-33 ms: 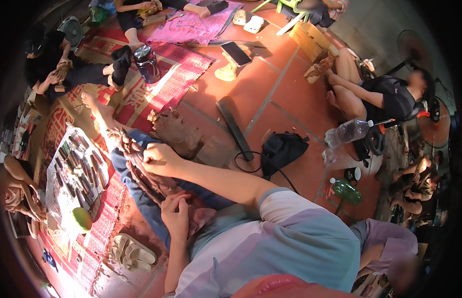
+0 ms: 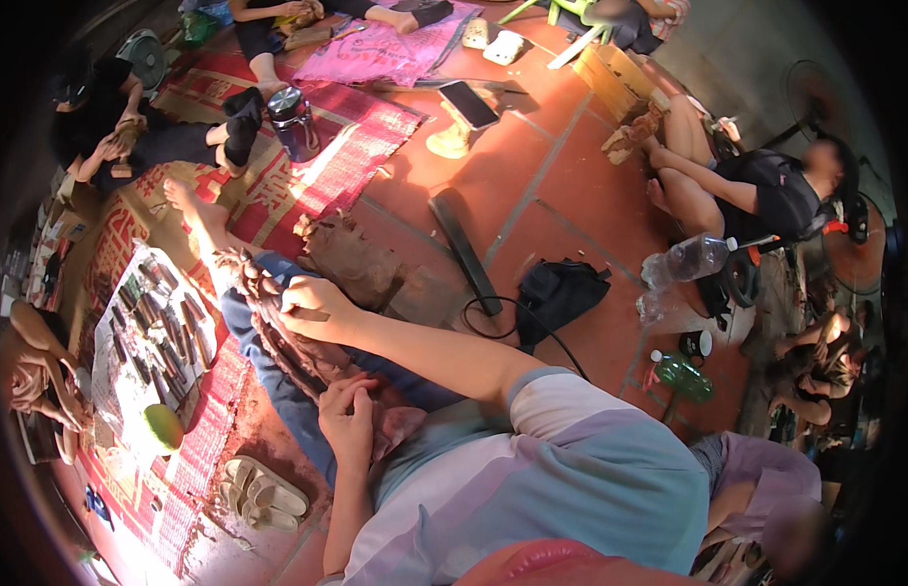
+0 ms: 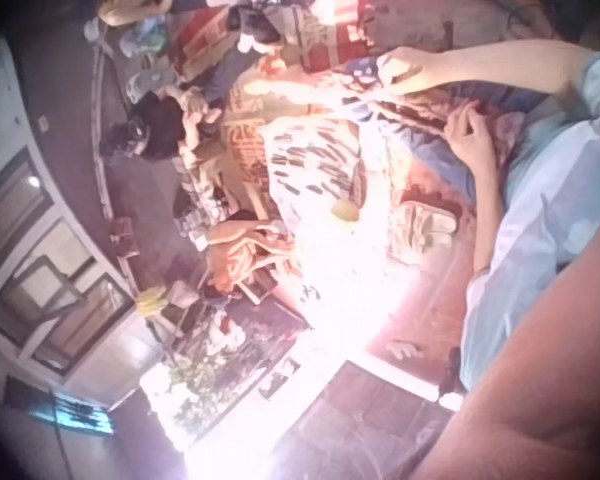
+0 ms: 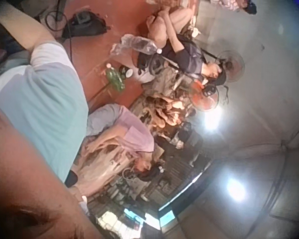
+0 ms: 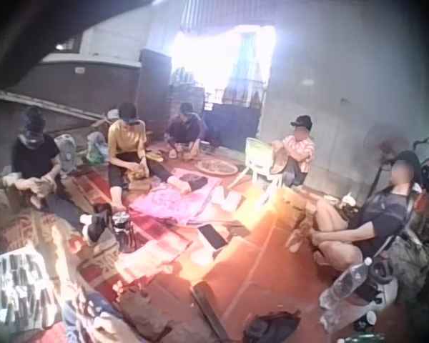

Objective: The person sits on the floor and carves a wooden figurine resting on their lap. They use a chisel and a small hammer to chip away wood and refine the details of the sculpture.

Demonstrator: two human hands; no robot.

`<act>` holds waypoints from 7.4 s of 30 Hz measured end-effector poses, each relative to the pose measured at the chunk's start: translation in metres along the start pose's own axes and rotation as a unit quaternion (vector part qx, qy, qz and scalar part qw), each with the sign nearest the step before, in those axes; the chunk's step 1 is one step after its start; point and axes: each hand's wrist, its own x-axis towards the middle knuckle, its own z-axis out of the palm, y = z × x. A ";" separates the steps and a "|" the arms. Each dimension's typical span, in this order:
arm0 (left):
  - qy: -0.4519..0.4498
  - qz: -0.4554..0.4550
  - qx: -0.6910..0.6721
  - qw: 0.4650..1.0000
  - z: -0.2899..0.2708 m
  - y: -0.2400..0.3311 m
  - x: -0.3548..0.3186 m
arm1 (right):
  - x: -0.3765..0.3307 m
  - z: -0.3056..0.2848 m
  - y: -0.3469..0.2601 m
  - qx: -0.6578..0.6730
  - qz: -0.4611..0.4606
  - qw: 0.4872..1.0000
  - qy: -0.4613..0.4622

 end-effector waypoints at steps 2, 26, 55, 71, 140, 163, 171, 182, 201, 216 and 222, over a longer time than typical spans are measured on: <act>0.004 -0.001 0.003 1.000 -0.001 -0.002 0.001 | -0.010 0.004 0.001 -0.014 -0.029 0.999 -0.040; 0.039 0.002 0.026 0.999 -0.002 -0.003 -0.006 | 0.010 -0.014 -0.023 -0.065 0.066 0.988 -0.122; 0.061 0.008 -0.001 0.998 0.003 -0.007 -0.008 | 0.010 -0.015 -0.004 -0.060 0.103 0.976 -0.185; 0.044 -0.001 0.014 0.999 -0.002 -0.003 -0.007 | 0.020 -0.019 -0.011 -0.030 0.128 0.967 -0.217; 0.052 0.004 -0.013 0.999 0.002 -0.006 -0.009 | 0.017 -0.010 -0.016 -0.313 -0.089 0.904 -0.276; 0.057 0.008 -0.012 0.998 0.000 -0.008 -0.011 | 0.039 -0.010 -0.009 -0.281 -0.114 0.899 -0.315; 0.063 0.015 -0.011 0.998 0.002 -0.009 -0.010 | 0.041 -0.012 -0.011 -0.314 -0.200 0.857 -0.356; 0.057 0.008 -0.013 0.998 0.000 -0.009 -0.011 | 0.048 -0.004 -0.007 -0.264 -0.148 0.904 -0.301; 0.064 0.015 -0.022 0.998 0.001 -0.008 -0.011 | 0.058 -0.001 0.007 -0.268 -0.226 0.886 -0.304; 0.067 0.012 -0.029 0.997 0.001 -0.010 -0.011 | 0.029 -0.008 -0.015 -0.290 -0.171 0.888 -0.314; 0.059 0.007 -0.022 0.998 0.000 -0.010 -0.011 | 0.047 -0.002 0.007 -0.266 -0.177 0.907 -0.274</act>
